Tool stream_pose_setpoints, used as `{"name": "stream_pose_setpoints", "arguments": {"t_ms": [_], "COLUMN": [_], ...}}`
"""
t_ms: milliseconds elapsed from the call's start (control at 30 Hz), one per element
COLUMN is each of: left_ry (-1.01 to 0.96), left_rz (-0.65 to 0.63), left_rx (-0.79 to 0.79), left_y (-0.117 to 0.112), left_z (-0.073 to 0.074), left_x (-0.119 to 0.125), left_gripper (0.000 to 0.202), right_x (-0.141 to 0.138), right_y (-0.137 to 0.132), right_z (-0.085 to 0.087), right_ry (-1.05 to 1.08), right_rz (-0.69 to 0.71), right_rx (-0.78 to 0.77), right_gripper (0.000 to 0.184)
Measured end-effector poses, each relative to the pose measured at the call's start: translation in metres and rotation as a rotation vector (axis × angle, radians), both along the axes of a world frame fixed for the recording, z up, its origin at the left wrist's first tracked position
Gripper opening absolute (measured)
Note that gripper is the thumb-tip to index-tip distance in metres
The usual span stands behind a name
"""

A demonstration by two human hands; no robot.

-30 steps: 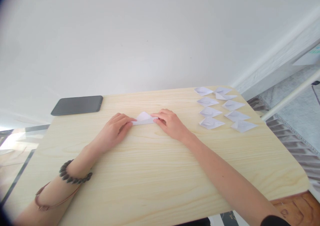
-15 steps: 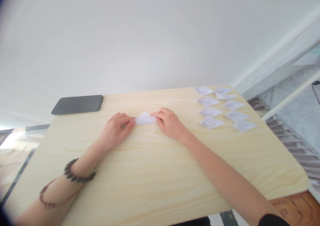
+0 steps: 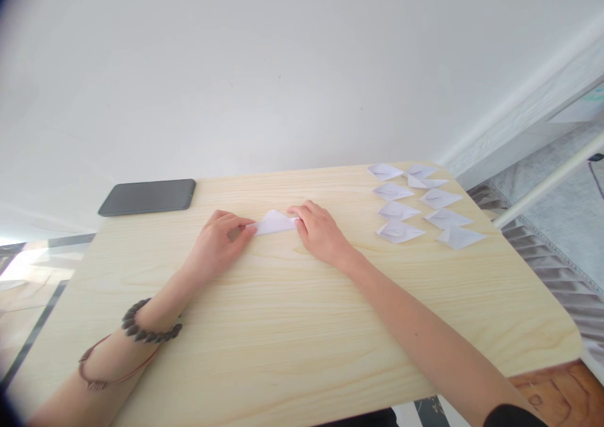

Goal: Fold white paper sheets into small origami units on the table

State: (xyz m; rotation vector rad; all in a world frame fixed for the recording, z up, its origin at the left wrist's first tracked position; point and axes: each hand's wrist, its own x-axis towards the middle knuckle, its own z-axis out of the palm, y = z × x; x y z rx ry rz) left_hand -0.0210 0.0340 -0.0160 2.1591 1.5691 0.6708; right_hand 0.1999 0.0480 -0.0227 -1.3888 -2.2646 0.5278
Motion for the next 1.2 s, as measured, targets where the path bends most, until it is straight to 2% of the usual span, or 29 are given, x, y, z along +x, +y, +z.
{"name": "stream_pose_setpoints", "arguments": {"t_ms": [200, 367, 500, 633, 800, 967, 1200], "left_ry": [0.009, 0.028, 0.064, 0.102, 0.115, 0.104, 0.116], "left_rz": [0.024, -0.006, -0.05, -0.06, -0.056, -0.044, -0.052], "left_rx": [-0.037, -0.013, 0.019, 0.05, 0.056, 0.047, 0.03], "left_y": [0.002, 0.001, 0.0, 0.001, 0.002, 0.002, 0.003], "left_z": [-0.003, -0.003, -0.003, -0.007, -0.01, -0.009, -0.008], "left_x": [0.002, 0.002, 0.001, 0.0, 0.0, 0.001, 0.001], "left_gripper": [0.024, 0.027, 0.027, 0.028, 0.029, 0.028, 0.029], "right_x": [-0.001, -0.005, -0.006, -0.006, -0.01, -0.019, -0.016], "right_y": [0.001, -0.001, -0.006, -0.01, -0.015, -0.019, -0.019], "right_z": [0.001, 0.001, -0.002, -0.005, -0.001, 0.003, 0.0], "right_ry": [0.006, -0.002, 0.041, 0.038, -0.115, -0.206, -0.194], "right_rz": [-0.02, -0.061, -0.089, -0.041, 0.089, 0.19, 0.172], "right_rx": [-0.01, -0.003, 0.078, 0.195, 0.322, 0.343, 0.345], "right_gripper": [0.033, 0.032, 0.029, 0.029, 0.038, 0.036, 0.034]}}
